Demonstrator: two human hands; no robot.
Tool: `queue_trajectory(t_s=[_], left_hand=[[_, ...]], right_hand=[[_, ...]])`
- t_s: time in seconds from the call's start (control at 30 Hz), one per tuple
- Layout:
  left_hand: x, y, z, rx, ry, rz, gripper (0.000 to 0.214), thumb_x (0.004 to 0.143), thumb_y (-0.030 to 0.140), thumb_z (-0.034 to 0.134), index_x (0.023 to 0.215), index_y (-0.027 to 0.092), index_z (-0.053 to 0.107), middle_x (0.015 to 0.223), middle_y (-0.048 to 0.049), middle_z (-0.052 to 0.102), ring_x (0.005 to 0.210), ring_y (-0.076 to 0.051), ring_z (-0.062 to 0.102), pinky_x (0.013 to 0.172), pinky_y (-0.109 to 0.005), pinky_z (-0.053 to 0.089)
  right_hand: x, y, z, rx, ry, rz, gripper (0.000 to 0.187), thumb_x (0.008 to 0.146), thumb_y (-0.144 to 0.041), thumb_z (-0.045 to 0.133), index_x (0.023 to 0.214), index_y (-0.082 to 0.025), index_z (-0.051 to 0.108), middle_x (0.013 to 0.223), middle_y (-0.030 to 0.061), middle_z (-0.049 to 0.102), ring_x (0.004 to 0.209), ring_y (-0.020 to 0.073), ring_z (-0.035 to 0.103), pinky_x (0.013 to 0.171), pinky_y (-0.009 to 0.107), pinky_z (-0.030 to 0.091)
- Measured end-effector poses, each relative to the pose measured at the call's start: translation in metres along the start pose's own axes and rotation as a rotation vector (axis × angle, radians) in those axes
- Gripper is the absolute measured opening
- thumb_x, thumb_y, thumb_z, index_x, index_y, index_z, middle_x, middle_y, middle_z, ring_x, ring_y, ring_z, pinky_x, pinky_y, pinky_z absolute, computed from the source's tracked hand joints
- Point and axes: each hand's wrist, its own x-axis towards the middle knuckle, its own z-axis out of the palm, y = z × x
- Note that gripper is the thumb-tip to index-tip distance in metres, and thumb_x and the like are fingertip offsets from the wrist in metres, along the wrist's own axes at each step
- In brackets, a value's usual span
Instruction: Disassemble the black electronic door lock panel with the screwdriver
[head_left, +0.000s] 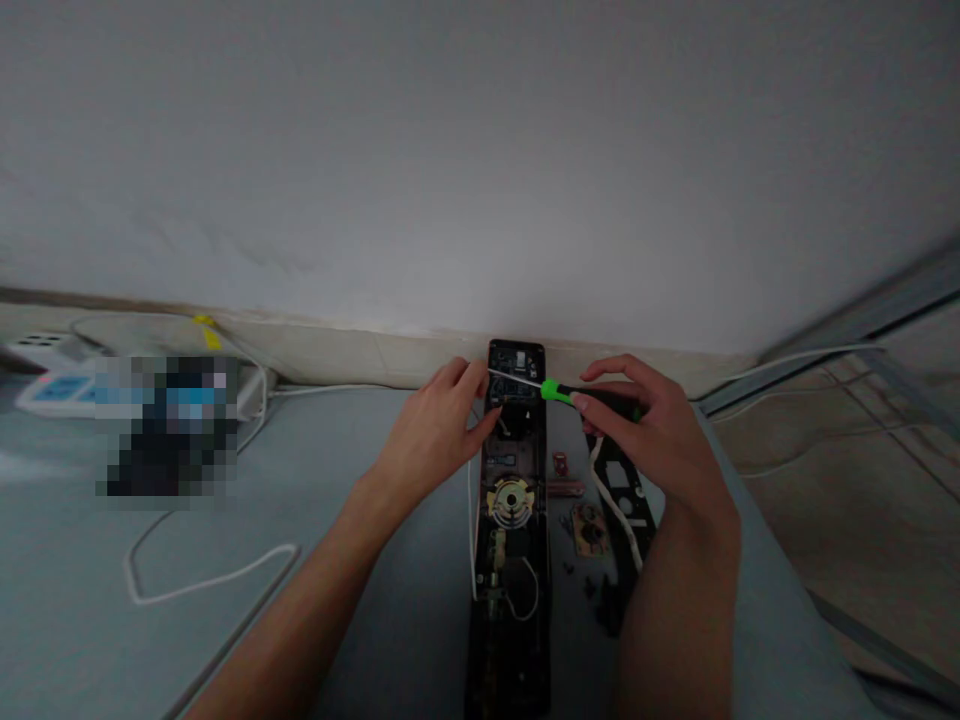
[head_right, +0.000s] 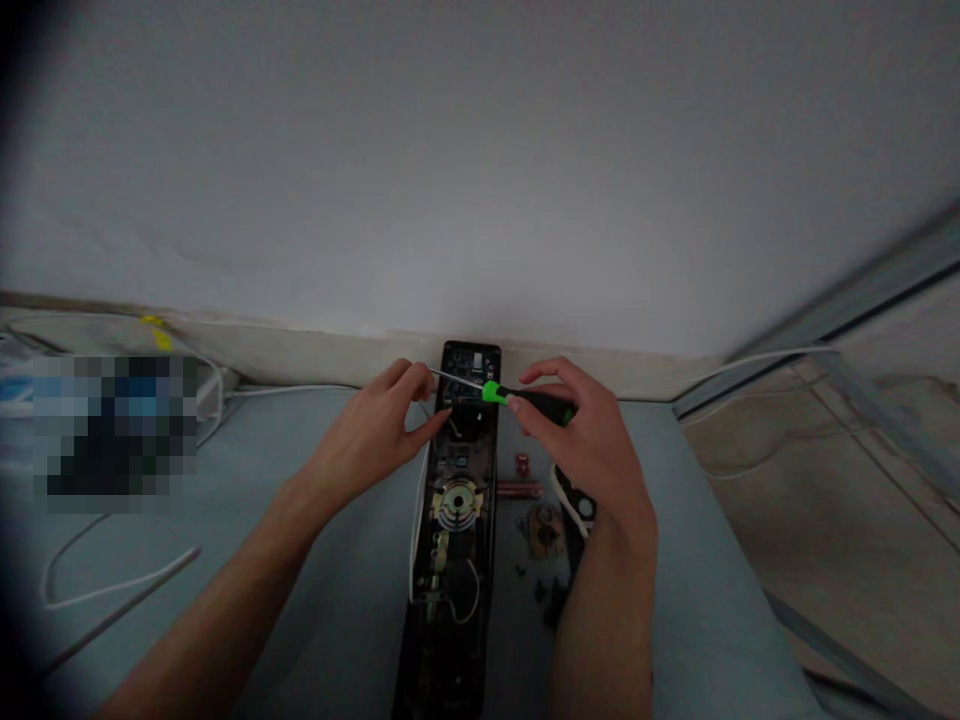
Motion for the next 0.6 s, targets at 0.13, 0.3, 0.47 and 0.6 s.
queue_trajectory(t_s=[0.13,0.3,0.47,0.6], left_hand=[[-0.001,-0.002,0.007,-0.095,-0.055,-0.035,0.014,0.090,0.016,0.059,0.094,0.020,0.047,0.098,-0.0058,0.057,0.077,-0.020,0.062,0.070,-0.036,0.054],[-0.003,-0.006,0.013,-0.245,-0.070,-0.075,0.015,0.088,0.013,0.055,0.091,0.022,0.043,0.088,-0.0022,0.057,0.072,-0.017,0.063,0.065,-0.031,0.050],[-0.004,-0.008,0.014,-0.340,-0.138,-0.118,0.018,0.088,0.015,0.053,0.090,0.023,0.038,0.071,0.0033,0.055,0.065,-0.017,0.064,0.058,-0.026,0.041],[-0.004,-0.008,0.016,-0.392,-0.117,-0.060,0.017,0.087,0.013,0.051,0.093,0.023,0.039,0.073,0.0039,0.055,0.061,-0.014,0.061,0.058,-0.025,0.041]], right_hand=[[-0.003,-0.002,-0.004,-0.046,0.064,-0.105,0.024,0.083,-0.038,0.079,0.101,-0.025,0.068,0.093,0.0005,0.080,0.079,0.0176,0.077,0.073,0.032,0.059],[-0.002,-0.005,0.003,-0.006,0.323,-0.386,0.020,0.081,-0.025,0.080,0.097,-0.025,0.068,0.093,-0.0009,0.076,0.089,0.0165,0.076,0.078,0.030,0.060],[-0.003,-0.012,0.013,0.111,0.598,-0.545,0.032,0.080,-0.017,0.080,0.107,-0.025,0.065,0.097,-0.0004,0.071,0.085,0.0164,0.077,0.073,0.030,0.062],[-0.006,-0.019,0.014,0.118,0.739,-0.620,0.032,0.081,-0.018,0.080,0.107,-0.025,0.063,0.092,-0.0015,0.068,0.075,0.0147,0.075,0.064,0.027,0.062]])
